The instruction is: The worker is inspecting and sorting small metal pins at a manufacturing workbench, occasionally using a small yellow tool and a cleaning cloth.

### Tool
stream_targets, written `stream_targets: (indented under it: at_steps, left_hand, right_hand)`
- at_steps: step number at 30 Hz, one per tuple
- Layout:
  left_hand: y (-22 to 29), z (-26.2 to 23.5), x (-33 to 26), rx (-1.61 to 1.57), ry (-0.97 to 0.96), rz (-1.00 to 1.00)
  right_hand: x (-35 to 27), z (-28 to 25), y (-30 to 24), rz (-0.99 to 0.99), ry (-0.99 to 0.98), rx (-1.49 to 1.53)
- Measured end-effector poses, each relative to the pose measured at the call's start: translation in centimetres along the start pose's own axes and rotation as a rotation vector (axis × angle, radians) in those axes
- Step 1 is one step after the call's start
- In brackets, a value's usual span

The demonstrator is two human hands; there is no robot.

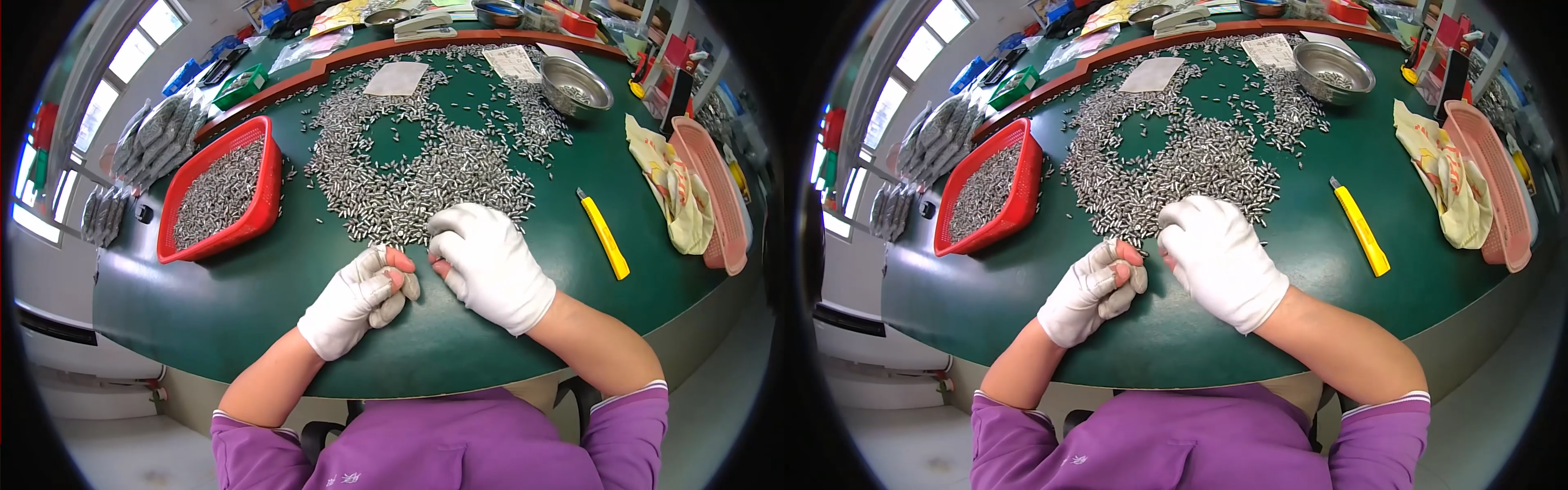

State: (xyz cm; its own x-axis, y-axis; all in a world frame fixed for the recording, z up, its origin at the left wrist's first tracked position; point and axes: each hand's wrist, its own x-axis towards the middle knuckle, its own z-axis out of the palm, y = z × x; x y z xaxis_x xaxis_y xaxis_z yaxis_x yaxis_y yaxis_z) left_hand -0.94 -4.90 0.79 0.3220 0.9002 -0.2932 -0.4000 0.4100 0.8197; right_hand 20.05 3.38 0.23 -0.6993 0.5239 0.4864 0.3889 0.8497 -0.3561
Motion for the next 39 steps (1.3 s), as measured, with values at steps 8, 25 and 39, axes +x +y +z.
stream_targets:
  at_steps: [8,25,39]
  left_hand:
    - [0.3,0.9,0.0,0.095,0.050,-0.049]
    - [0.1,0.4,0.1,0.021,-0.004,0.042]
    - [0.1,0.9,-0.1,0.097,0.016,-0.025]
  right_hand:
    - [0.1,0.1,-1.2,0.155,0.004,0.520]
    - [0.2,0.1,0.3,-0.038,0.054,-0.037]
    - [0.7,0.4,-0.5,-0.112,0.152,0.269]
